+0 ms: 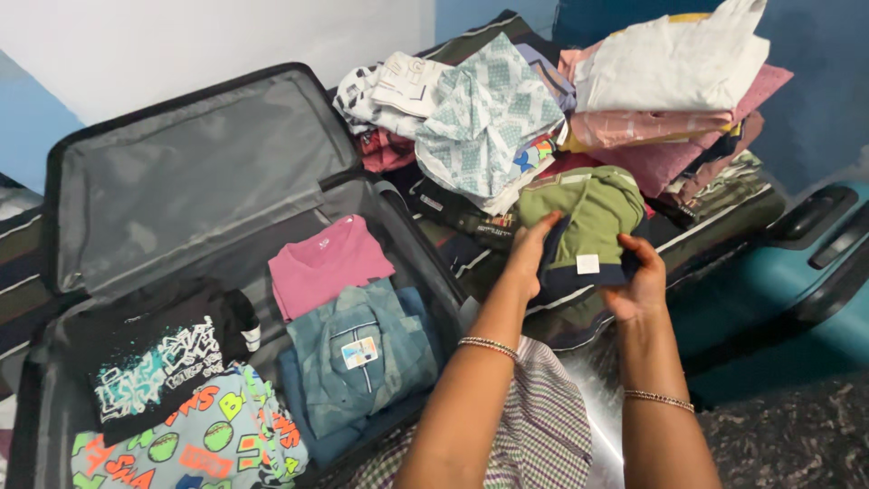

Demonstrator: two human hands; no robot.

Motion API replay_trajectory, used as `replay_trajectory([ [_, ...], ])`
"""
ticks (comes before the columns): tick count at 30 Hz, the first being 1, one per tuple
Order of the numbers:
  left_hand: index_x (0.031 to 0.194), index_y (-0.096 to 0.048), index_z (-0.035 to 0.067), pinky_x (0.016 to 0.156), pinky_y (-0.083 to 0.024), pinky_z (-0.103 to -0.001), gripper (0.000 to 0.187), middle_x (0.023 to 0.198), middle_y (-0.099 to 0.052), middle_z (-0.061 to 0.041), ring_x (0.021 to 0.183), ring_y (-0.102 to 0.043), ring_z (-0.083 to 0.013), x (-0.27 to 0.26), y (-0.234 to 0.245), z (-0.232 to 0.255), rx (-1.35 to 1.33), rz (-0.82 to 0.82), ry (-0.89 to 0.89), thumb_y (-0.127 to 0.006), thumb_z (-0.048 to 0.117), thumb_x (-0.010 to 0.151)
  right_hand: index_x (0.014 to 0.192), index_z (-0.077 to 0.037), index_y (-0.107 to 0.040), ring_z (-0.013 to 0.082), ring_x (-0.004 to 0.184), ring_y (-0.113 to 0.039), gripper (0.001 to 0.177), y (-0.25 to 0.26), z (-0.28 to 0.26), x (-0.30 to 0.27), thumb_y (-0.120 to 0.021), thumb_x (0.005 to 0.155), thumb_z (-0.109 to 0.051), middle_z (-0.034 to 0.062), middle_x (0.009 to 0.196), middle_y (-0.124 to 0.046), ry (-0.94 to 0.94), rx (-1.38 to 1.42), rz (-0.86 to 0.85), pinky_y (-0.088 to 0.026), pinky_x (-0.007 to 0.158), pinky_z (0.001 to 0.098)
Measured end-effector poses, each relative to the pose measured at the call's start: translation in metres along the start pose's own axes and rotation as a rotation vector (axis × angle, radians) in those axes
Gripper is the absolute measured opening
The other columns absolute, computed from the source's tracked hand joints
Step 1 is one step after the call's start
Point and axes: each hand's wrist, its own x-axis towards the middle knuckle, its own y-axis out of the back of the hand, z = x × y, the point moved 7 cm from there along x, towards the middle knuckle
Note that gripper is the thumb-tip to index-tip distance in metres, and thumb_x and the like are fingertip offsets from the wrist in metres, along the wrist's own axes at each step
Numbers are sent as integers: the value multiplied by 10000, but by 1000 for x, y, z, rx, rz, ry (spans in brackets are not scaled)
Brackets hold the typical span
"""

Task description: The person opens a suitcase on a bed and places several items of clothing into it, including shirts and shorts, arranging them to fit inside.

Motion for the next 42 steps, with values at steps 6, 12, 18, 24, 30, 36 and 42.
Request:
replay_trajectory([
  [6, 1309, -588, 42, 807, -605, -348, 454, 1144, -721, -95, 942, -731, -188, -56, 5, 62, 93, 18, -233, -718, 160, 890, 1315, -51, -671, 286, 1210, -668, 477, -58, 5, -42, -612, 947, -349, 107, 1303, -709, 34, -9, -96, -475, 1087, 440],
  [12, 1397, -573, 37, 891, -558, -312, 483, 1226, -710, -72, 1081, -688, -163, -118, 40, 117, 278, -12, -366, -693, 160, 946, 1303, -74, -682, 303, 1188, -660, 430, -86, 51, -37, -587, 993, -356, 120, 1287, -711, -90, -53, -237, -486, 1017, 457],
  [18, 1396, -541, 116, 893, -561, -315, 486, 1232, -702, -61, 1089, -687, -165, -181, 103, 161, 284, 63, -368, -621, 105, 917, 1232, -134, -683, 248, 1111, -694, 374, -131, 112, -45, -559, 951, -348, 45, 1191, -741, -243, -168, -150, -515, 976, 479],
  [24, 1416, -554, 58, 922, -519, -281, 537, 1237, -679, -63, 1123, -641, -170, -221, 183, 195, 280, 139, -409, -537, 20, 881, 1309, -181, -579, 230, 1160, -672, 386, -191, 175, -56, -532, 927, -209, 25, 1262, -693, -272, -339, -138, -497, 1024, 502],
  [30, 1513, -482, 113, 971, -491, -327, 739, 1306, -648, -74, 1182, -620, -203, -241, 254, 224, 188, 153, -479, -523, -65, 797, 1387, -106, -571, 239, 1166, -664, 500, -248, 239, -51, -504, 892, -118, 67, 1287, -682, -322, -414, -371, -516, 1026, 429],
  [36, 1558, -390, 114, 1080, -416, -268, 795, 1474, -571, -71, 1329, -554, -167, -246, 312, 239, 262, 329, -621, -540, -106, 809, 1357, -32, -544, 269, 1104, -684, 509, -257, 303, -8, -538, 848, -4, 103, 1216, -691, -305, -465, -366, -578, 965, 409],
  [42, 1565, -376, 127, 1070, -432, -318, 834, 1439, -584, -84, 1320, -566, -228, -214, 370, 227, 348, 520, -496, -527, -107, 779, 1398, -106, -552, 215, 1011, -673, 613, -244, 342, 25, -582, 795, -1, 71, 1162, -676, -229, -792, -175, -567, 830, 360],
])
